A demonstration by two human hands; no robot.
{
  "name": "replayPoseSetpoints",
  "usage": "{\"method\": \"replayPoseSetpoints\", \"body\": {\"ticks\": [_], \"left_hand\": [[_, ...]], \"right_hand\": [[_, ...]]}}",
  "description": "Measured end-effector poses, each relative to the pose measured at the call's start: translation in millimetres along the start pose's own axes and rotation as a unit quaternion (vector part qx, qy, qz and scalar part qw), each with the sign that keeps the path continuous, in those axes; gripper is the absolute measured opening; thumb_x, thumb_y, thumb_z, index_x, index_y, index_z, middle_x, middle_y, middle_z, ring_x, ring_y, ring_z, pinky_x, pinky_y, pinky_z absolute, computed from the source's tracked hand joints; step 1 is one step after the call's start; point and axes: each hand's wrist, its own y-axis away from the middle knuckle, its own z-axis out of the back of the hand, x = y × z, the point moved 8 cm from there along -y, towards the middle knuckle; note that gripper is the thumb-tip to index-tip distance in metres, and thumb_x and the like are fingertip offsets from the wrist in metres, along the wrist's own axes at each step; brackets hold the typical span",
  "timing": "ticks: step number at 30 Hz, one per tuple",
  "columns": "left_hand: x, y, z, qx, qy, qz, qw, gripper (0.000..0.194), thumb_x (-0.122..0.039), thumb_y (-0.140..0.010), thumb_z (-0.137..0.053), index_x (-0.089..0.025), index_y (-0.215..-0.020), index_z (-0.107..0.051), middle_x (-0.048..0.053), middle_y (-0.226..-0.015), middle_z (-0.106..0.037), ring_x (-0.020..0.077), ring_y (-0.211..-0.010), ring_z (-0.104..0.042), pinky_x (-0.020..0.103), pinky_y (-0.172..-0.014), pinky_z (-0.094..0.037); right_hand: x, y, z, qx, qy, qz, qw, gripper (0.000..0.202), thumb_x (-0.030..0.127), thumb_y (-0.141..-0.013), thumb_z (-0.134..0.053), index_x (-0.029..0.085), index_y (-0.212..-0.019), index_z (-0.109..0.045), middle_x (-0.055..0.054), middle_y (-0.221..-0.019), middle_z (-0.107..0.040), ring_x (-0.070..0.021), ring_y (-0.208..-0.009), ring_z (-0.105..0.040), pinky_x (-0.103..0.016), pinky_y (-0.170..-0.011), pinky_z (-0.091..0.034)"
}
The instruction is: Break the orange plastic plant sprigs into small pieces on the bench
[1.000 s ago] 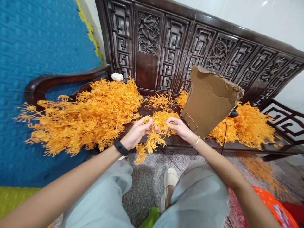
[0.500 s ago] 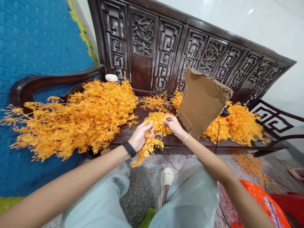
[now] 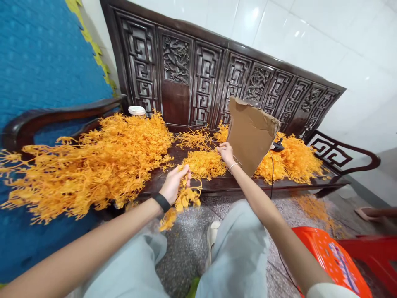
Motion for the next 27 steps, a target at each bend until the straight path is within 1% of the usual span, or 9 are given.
{"method": "replayPoseSetpoints", "body": {"ticks": [6,10,17,19,21,22,24,26,27], "left_hand": [[-6.2,-14.0,0.8,0.08,-0.131,-0.02,0.988,0.027,-0.038,-0.068,-0.067,-0.014,-0.068,-0.055,-0.002,-0.062,-0.058,0.0086,-0.043,-0.049,0.026,-0.054,-0.038],[-10.5,-22.0,-3.0,0.124,-0.185,-0.032,0.974,0.025,-0.037,-0.07,-0.065,-0.015,-0.067,-0.055,-0.001,-0.062,-0.059,0.0102,-0.049,-0.051,0.027,-0.056,-0.04],[-8.6,-35.0,-8.9,0.152,-0.246,-0.055,0.956,0.021,-0.035,-0.076,-0.06,-0.014,-0.074,-0.056,-0.002,-0.06,-0.059,0.0089,-0.051,-0.049,0.024,-0.056,-0.038],[-7.1,-38.6,-10.0,0.149,-0.257,-0.058,0.953,0.02,-0.034,-0.077,-0.059,-0.014,-0.076,-0.055,-0.002,-0.06,-0.059,0.0081,-0.05,-0.049,0.023,-0.055,-0.037],[-4.4,-42.0,-11.0,0.145,-0.259,-0.053,0.953,0.019,-0.033,-0.078,-0.059,-0.015,-0.083,-0.054,-0.002,-0.059,-0.059,0.0078,-0.047,-0.048,0.022,-0.051,-0.037],[-2.8,-43.5,-11.7,0.144,-0.257,-0.048,0.954,0.021,-0.032,-0.078,-0.059,-0.015,-0.088,-0.053,-0.003,-0.058,-0.059,0.008,-0.045,-0.048,0.022,-0.049,-0.037],[-0.4,-45.5,-14.8,0.148,-0.252,-0.041,0.955,0.027,-0.033,-0.078,-0.058,-0.017,-0.099,-0.051,-0.004,-0.057,-0.058,0.0084,-0.04,-0.048,0.022,-0.045,-0.036],[-0.1,-45.7,-19.8,0.16,-0.246,-0.044,0.955,0.029,-0.033,-0.079,-0.058,-0.017,-0.103,-0.051,-0.004,-0.057,-0.058,0.0083,-0.039,-0.048,0.022,-0.044,-0.037],[-1.1,-45.4,-22.2,0.164,-0.241,-0.049,0.955,0.028,-0.032,-0.079,-0.058,-0.017,-0.101,-0.052,-0.004,-0.058,-0.058,0.0079,-0.039,-0.048,0.021,-0.044,-0.037]], "right_hand": [[-12.1,2.9,-25.9,0.095,0.094,0.063,0.989,0.007,0.015,-0.066,-0.059,0.017,-0.064,-0.053,0.004,-0.06,-0.053,-0.0098,-0.057,-0.048,-0.024,-0.064,-0.041],[-16.8,5.3,-37.5,0.132,0.141,0.109,0.975,0.007,0.01,-0.066,-0.059,0.017,-0.064,-0.057,0.003,-0.066,-0.052,-0.0104,-0.062,-0.046,-0.027,-0.073,-0.041],[-31.5,-4.0,-25.6,0.126,0.166,0.117,0.971,0.012,0.014,-0.07,-0.059,0.015,-0.082,-0.06,-0.004,-0.09,-0.058,-0.0119,-0.072,-0.052,-0.031,-0.082,-0.043],[-25.2,-3.1,-19.3,0.112,0.166,0.112,0.973,0.008,0.017,-0.073,-0.058,0.015,-0.081,-0.059,-0.005,-0.09,-0.059,-0.0128,-0.075,-0.053,-0.031,-0.082,-0.043],[-12.0,4.4,-17.3,0.127,0.139,0.107,0.976,0.009,0.024,-0.077,-0.056,0.016,-0.079,-0.058,-0.004,-0.086,-0.061,-0.0134,-0.077,-0.055,-0.03,-0.08,-0.044],[-3.8,11.4,-19.4,0.155,0.11,0.103,0.976,0.014,0.029,-0.08,-0.054,0.016,-0.078,-0.058,-0.004,-0.083,-0.061,-0.0136,-0.077,-0.056,-0.029,-0.078,-0.045],[14.0,33.4,-30.5,0.262,0.031,0.088,0.96,0.033,0.045,-0.086,-0.044,0.016,-0.081,-0.059,-0.004,-0.083,-0.062,-0.0136,-0.075,-0.059,-0.029,-0.073,-0.046],[30.1,63.0,-43.4,0.387,-0.012,0.079,0.919,0.042,0.054,-0.085,-0.041,0.016,-0.085,-0.059,-0.005,-0.084,-0.063,-0.0135,-0.074,-0.061,-0.028,-0.07,-0.046],[37.2,76.5,-47.2,0.43,-0.025,0.081,0.899,0.039,0.054,-0.081,-0.049,0.017,-0.088,-0.059,-0.004,-0.085,-0.063,-0.0132,-0.075,-0.061,-0.028,-0.07,-0.047]]}}
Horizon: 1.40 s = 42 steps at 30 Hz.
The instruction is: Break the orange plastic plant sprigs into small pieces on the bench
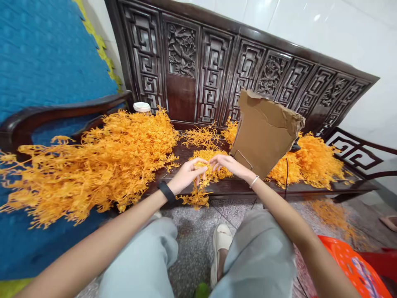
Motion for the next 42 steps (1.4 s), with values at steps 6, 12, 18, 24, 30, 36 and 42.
{"method": "replayPoseSetpoints", "body": {"ticks": [6,12,18,24,30,36,42], "left_hand": [[-7.8,0.6,-3.5,-0.016,0.025,-0.015,0.999,0.024,-0.031,-0.079,-0.059,-0.016,-0.098,-0.054,-0.003,-0.06,-0.06,0.0076,-0.038,-0.052,0.02,-0.042,-0.037],[-13.5,0.8,-5.0,-0.025,0.049,-0.024,0.998,0.023,-0.029,-0.078,-0.06,-0.015,-0.096,-0.056,-0.001,-0.064,-0.064,0.0076,-0.037,-0.053,0.021,-0.042,-0.038],[-14.9,-0.1,1.0,-0.041,0.121,-0.022,0.992,0.015,-0.028,-0.074,-0.063,-0.015,-0.082,-0.057,-0.003,-0.068,-0.062,0.0068,-0.041,-0.052,0.023,-0.047,-0.041],[-11.8,-1.1,-5.8,-0.02,0.102,-0.017,0.994,0.017,-0.028,-0.072,-0.065,-0.016,-0.073,-0.055,-0.005,-0.064,-0.054,0.0052,-0.045,-0.048,0.022,-0.049,-0.04],[-9.5,-1.0,-6.0,-0.026,0.083,0.002,0.996,0.021,-0.034,-0.075,-0.063,-0.016,-0.075,-0.052,-0.004,-0.06,-0.054,0.0062,-0.044,-0.044,0.021,-0.043,-0.037],[-15.4,2.8,-3.9,-0.041,0.099,-0.02,0.994,0.023,-0.036,-0.075,-0.063,-0.016,-0.075,-0.051,-0.004,-0.058,-0.051,0.0061,-0.045,-0.043,0.02,-0.04,-0.035],[-15.9,2.3,-5.6,-0.047,0.143,-0.032,0.988,0.025,-0.036,-0.077,-0.062,-0.015,-0.068,-0.052,-0.003,-0.059,-0.05,0.0046,-0.046,-0.043,0.018,-0.04,-0.033]], "right_hand": [[10.5,8.3,-13.3,-0.018,-0.05,0.0,0.999,0.031,0.031,-0.066,-0.073,0.017,-0.088,-0.056,0.001,-0.079,-0.062,-0.009,-0.072,-0.059,-0.027,-0.074,-0.047],[15.0,2.9,-7.7,-0.03,-0.072,0.033,0.996,0.021,0.023,-0.068,-0.071,0.016,-0.085,-0.06,0.001,-0.08,-0.063,-0.0089,-0.072,-0.059,-0.027,-0.074,-0.047],[26.4,5.7,-5.1,-0.029,-0.035,0.043,0.998,0.014,0.022,-0.074,-0.064,0.018,-0.088,-0.064,-0.002,-0.089,-0.064,-0.0114,-0.08,-0.057,-0.029,-0.076,-0.047],[32.2,6.7,-7.6,-0.021,-0.013,0.065,0.998,0.006,0.016,-0.077,-0.057,0.017,-0.081,-0.062,0.0,-0.082,-0.062,-0.0101,-0.077,-0.056,-0.029,-0.079,-0.046],[28.5,4.9,-10.4,-0.039,-0.038,0.056,0.997,0.005,0.021,-0.08,-0.056,0.016,-0.08,-0.055,0.001,-0.073,-0.06,-0.009,-0.07,-0.058,-0.027,-0.074,-0.048],[26.5,0.9,-18.7,-0.022,-0.08,0.045,0.996,0.012,0.028,-0.082,-0.056,0.016,-0.081,-0.051,0.0,-0.071,-0.062,-0.0094,-0.064,-0.062,-0.026,-0.066,-0.051],[28.4,0.0,-24.9,0.052,-0.091,0.044,0.993,0.017,0.031,-0.08,-0.06,0.017,-0.078,-0.051,-0.001,-0.073,-0.063,-0.0105,-0.07,-0.063,-0.027,-0.07,-0.051]]}}
